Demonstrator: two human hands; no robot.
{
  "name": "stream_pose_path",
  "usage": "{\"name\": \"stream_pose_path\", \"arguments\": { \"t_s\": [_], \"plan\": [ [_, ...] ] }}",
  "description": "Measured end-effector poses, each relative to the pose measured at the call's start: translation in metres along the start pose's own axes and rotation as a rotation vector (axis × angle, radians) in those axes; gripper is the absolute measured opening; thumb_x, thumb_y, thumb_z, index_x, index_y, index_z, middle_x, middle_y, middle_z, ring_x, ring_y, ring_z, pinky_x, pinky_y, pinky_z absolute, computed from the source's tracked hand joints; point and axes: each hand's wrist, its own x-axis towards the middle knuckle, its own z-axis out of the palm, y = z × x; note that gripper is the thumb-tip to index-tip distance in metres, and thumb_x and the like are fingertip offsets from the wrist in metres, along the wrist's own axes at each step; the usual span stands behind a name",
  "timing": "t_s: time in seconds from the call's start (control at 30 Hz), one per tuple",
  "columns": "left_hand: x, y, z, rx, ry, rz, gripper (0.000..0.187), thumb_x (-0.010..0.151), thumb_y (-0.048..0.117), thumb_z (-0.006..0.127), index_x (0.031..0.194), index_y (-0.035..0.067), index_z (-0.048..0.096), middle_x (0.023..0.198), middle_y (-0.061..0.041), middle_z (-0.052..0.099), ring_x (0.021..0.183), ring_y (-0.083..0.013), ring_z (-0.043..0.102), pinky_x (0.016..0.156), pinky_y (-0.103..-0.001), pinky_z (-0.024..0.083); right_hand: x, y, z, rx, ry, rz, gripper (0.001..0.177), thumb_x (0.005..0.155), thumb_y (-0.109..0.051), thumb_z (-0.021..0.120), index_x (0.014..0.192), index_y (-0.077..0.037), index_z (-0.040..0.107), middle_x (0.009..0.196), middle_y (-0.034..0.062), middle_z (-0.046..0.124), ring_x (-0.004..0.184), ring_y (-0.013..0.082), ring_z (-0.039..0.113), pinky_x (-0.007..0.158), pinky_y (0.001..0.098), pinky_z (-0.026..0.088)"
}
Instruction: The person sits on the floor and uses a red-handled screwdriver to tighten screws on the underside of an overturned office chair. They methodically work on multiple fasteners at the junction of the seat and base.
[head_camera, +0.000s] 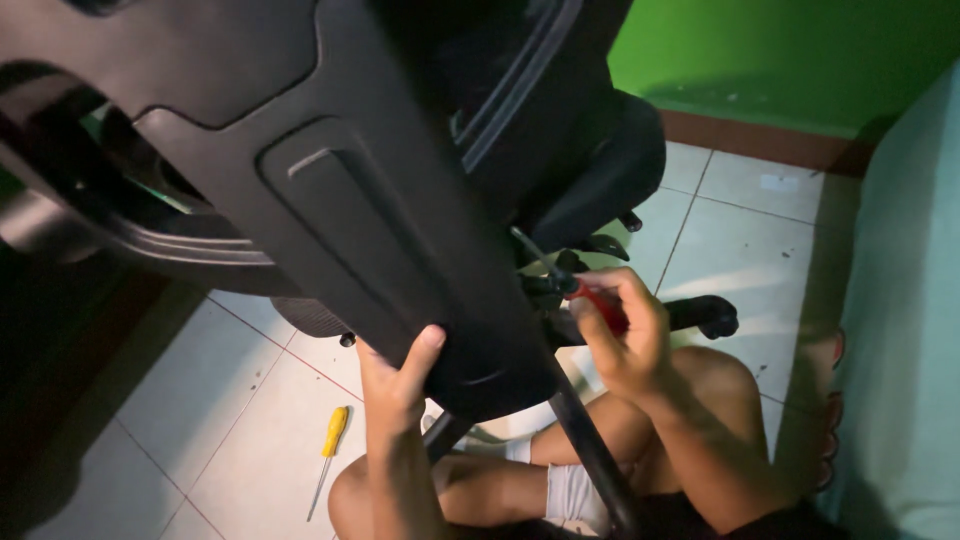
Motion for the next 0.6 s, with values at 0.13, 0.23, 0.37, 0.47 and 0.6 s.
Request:
{"name": "stream_pose_path", "arguments": {
  "t_s": [0.13,0.23,0.37,0.47,0.6],
  "plan": [
    [-0.001,-0.002,-0.002,0.022,-0.007,-0.004,0.055,0.088,0.013,0.076,0.135,-0.007,0.054,0.123,-0.016,0.067,0.112,-0.0224,0.064,0.103,-0.034,0.048,0.000,0.002,0.003,0.004,0.028,0.027,0.019,0.101,-0.010,0.067,0.116,0.001,0.062,0.096,0.0028,0.071,0.083,0.0045,0.062,0.075,0.0196,0.050],
    [-0.001,-0.002,-0.003,0.044,-0.017,0.010,0.057,0.088,0.012,0.076,0.137,-0.007,0.054,0.125,-0.016,0.066,0.114,-0.0223,0.063,0.104,-0.034,0.048,0.003,0.003,0.005,0.024,0.020,-0.008,0.020,0.102,-0.012,0.067,0.116,0.001,0.061,0.099,0.0034,0.071,0.087,0.0049,0.063,0.078,0.0199,0.051],
    [-0.003,-0.003,-0.001,-0.026,-0.003,-0.011,0.059,0.087,0.012,0.076,0.137,-0.006,0.051,0.126,-0.015,0.064,0.114,-0.0220,0.062,0.104,-0.035,0.047,0.000,0.002,0.007,-0.019,0.049,-0.051,0.021,0.101,-0.012,0.069,0.115,0.001,0.061,0.095,0.0035,0.070,0.082,0.0050,0.062,0.073,0.0199,0.051],
    [-0.003,-0.003,-0.001,-0.024,-0.009,-0.002,0.057,0.088,0.012,0.076,0.136,-0.006,0.052,0.125,-0.015,0.065,0.113,-0.0219,0.062,0.104,-0.035,0.047,0.000,-0.001,0.010,-0.090,0.090,-0.127,0.021,0.098,-0.007,0.071,0.114,0.002,0.061,0.097,0.0055,0.070,0.083,0.0071,0.066,0.073,0.0212,0.053],
    [-0.003,-0.003,-0.003,0.003,-0.017,0.001,0.055,0.089,0.011,0.076,0.136,-0.006,0.054,0.124,-0.015,0.065,0.113,-0.0219,0.062,0.104,-0.035,0.048,0.000,-0.007,0.015,-0.203,0.170,-0.181,0.022,0.094,0.000,0.074,0.112,0.002,0.060,0.095,0.0076,0.069,0.079,0.0087,0.064,0.069,0.0218,0.051]
  ]
}}
